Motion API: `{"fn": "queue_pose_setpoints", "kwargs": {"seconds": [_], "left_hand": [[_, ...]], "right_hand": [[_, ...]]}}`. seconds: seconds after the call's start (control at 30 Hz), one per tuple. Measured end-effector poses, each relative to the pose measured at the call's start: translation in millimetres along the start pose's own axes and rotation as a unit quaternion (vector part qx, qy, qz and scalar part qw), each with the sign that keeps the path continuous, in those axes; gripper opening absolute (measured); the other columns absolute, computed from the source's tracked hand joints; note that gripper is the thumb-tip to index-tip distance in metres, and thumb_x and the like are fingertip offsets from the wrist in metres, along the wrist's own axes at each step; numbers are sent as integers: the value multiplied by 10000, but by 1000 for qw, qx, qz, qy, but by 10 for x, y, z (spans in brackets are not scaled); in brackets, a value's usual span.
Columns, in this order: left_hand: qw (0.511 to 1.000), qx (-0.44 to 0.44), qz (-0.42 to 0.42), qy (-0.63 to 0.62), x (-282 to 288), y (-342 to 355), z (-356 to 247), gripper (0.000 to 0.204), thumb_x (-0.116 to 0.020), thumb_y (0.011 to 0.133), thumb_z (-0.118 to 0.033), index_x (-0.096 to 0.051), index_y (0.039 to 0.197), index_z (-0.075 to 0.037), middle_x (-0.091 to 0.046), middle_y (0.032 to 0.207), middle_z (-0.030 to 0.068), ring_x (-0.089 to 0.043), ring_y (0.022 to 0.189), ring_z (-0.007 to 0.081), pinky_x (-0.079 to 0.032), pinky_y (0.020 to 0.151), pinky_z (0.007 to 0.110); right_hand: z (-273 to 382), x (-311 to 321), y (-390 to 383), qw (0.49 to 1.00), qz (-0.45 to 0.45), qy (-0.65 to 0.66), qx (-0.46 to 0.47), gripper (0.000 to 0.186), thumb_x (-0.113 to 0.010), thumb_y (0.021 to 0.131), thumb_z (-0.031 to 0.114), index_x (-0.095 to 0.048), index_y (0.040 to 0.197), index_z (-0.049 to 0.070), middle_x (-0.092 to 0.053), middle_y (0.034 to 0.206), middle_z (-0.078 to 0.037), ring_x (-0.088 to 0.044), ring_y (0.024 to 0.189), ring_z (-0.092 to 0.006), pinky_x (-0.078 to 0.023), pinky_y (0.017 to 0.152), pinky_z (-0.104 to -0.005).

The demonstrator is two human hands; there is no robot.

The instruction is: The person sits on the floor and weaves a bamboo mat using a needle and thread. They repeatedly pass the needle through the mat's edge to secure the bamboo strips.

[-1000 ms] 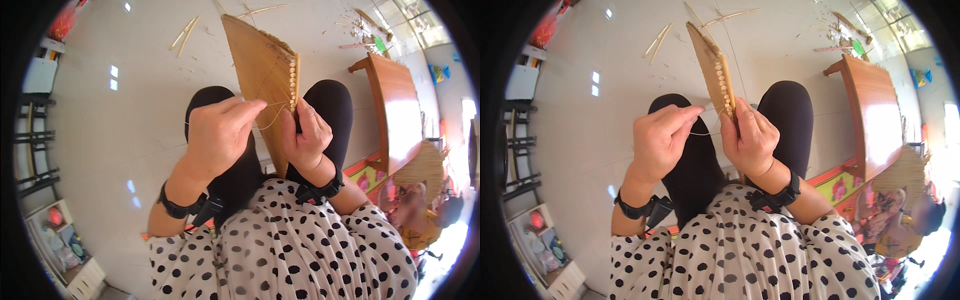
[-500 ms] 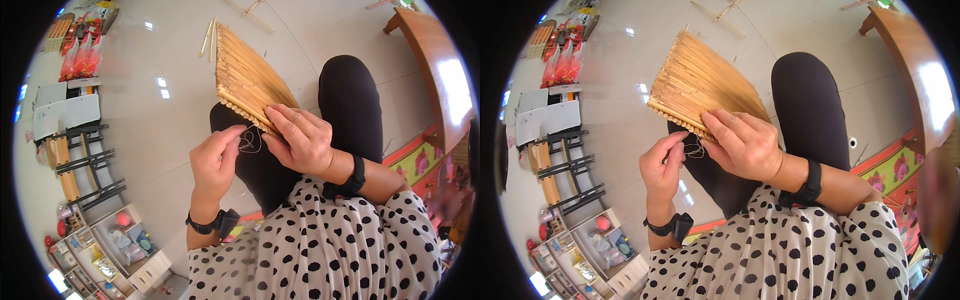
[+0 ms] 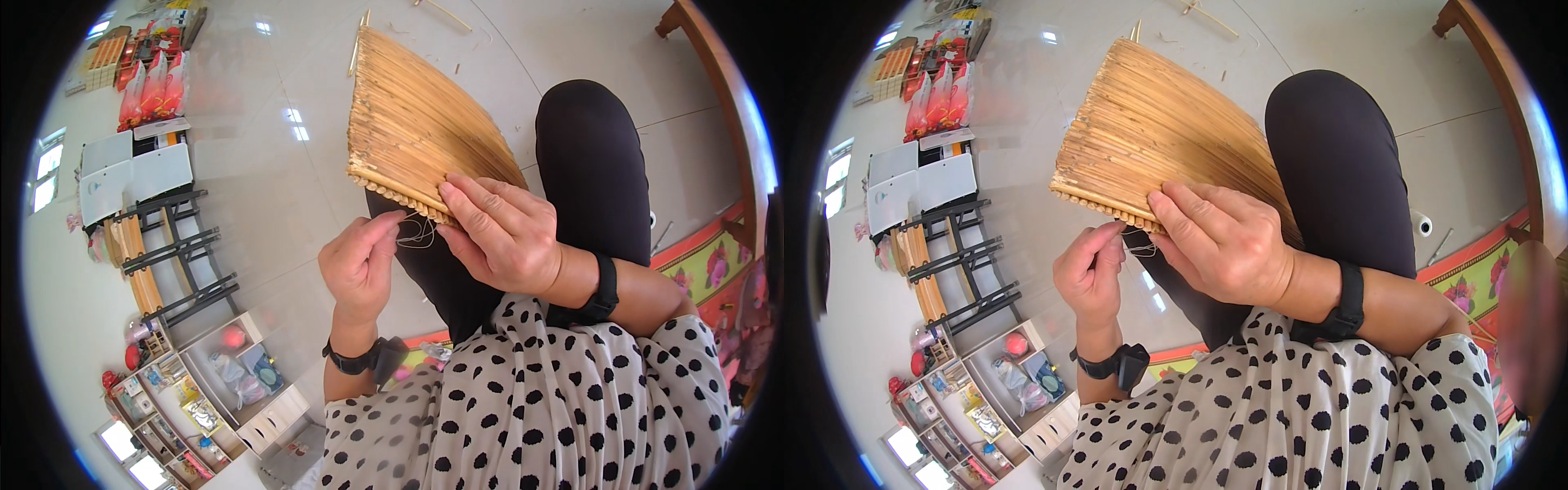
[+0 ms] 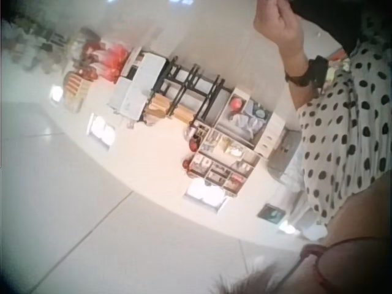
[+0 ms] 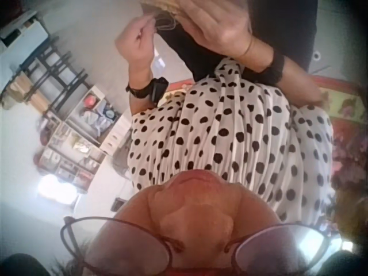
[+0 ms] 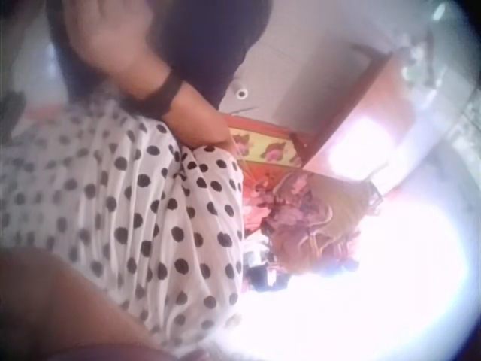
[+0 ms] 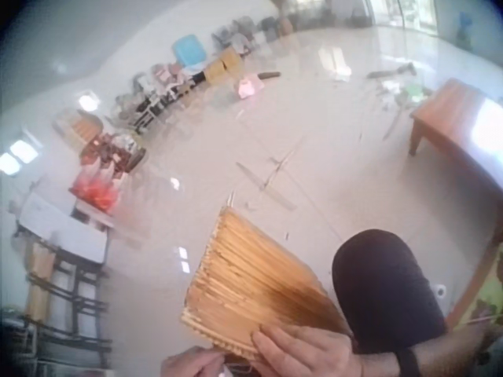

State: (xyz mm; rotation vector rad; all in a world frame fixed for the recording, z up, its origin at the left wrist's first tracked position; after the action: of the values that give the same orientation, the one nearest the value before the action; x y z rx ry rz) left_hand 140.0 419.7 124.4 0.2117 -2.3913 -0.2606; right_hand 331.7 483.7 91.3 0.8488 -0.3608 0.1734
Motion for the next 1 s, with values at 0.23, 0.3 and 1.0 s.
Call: {"fn": "queue_pose_setpoints", "kwargs": {"seconds": [0.23,0.3,1.0], "left_hand": [[999,-3,-12,-29,-115,8,-21,174,-675,897,78,-728,1051,16,-584,676,59,-548,555,135,-417,511,253],[1000,-10,-15,-24,-124,21,-54,167,-675,898,76,-723,1047,19,-588,680,61,-552,558,138,-424,515,255],[981,-180,64,-43,-254,583,-151,122,-718,852,56,-676,947,-8,-702,757,98,-643,570,215,-489,528,286]], "right_hand": [[-9,8,-15,1000,3,0,0,434,-819,755,47,-696,1149,-91,-733,1044,-229,-736,826,-332,-619,731,-369],[-9,4,-16,1000,2,4,2,437,-820,753,47,-697,1150,-89,-733,1047,-228,-737,827,-331,-620,732,-368],[-72,143,204,992,6,-122,13,376,-844,783,176,-681,1051,-31,-729,900,-131,-708,667,-219,-574,563,-294]]}}
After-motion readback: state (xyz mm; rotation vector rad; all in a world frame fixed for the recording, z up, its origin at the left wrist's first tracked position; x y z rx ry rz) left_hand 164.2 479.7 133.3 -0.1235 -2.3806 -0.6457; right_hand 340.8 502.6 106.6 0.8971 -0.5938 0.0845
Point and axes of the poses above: each hand's wrist, its own y-axis towards the middle knuckle, its own x-axis out of the back of the hand, z = x × y, the point moved 3 cm from there along y, towards the middle knuckle
